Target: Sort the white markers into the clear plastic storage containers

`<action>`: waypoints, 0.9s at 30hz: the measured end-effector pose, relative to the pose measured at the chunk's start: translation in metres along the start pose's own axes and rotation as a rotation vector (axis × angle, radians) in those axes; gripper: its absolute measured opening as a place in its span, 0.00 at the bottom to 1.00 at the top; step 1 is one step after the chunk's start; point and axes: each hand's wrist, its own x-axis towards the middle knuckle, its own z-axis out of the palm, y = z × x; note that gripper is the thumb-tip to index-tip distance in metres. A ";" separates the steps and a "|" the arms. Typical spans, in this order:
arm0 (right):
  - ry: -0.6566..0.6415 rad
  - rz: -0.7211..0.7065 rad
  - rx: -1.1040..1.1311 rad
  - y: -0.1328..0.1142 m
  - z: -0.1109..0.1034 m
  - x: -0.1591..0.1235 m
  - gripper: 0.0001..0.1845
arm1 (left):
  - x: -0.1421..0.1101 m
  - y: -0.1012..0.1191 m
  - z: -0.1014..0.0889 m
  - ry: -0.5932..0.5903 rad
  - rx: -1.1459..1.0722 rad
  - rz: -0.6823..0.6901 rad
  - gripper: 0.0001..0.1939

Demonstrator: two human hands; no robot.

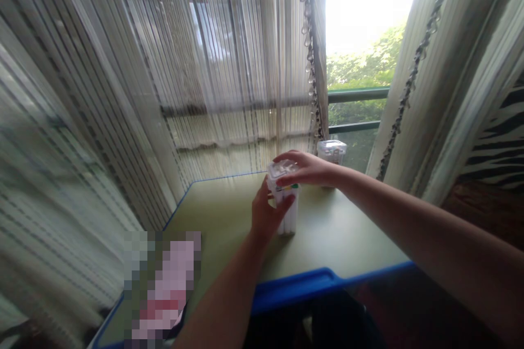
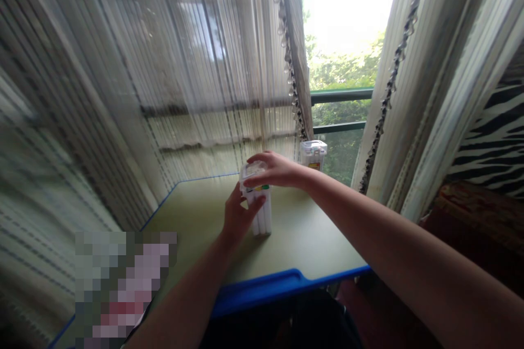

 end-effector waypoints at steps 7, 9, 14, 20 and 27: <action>-0.250 0.043 -0.197 -0.033 -0.020 0.027 0.33 | 0.000 0.000 0.000 0.005 0.009 0.004 0.26; -0.297 0.033 -0.287 -0.043 -0.021 0.035 0.33 | 0.000 0.000 0.001 0.020 0.031 -0.018 0.23; -0.365 0.027 -0.495 -0.071 -0.014 0.047 0.36 | -0.001 -0.002 0.003 0.055 0.112 -0.101 0.24; -0.426 0.044 -0.663 -0.091 -0.005 0.048 0.33 | -0.001 -0.004 0.003 0.070 0.125 -0.112 0.27; -0.351 0.015 -0.637 -0.087 -0.004 0.049 0.49 | 0.000 -0.008 0.000 0.168 0.212 -0.042 0.30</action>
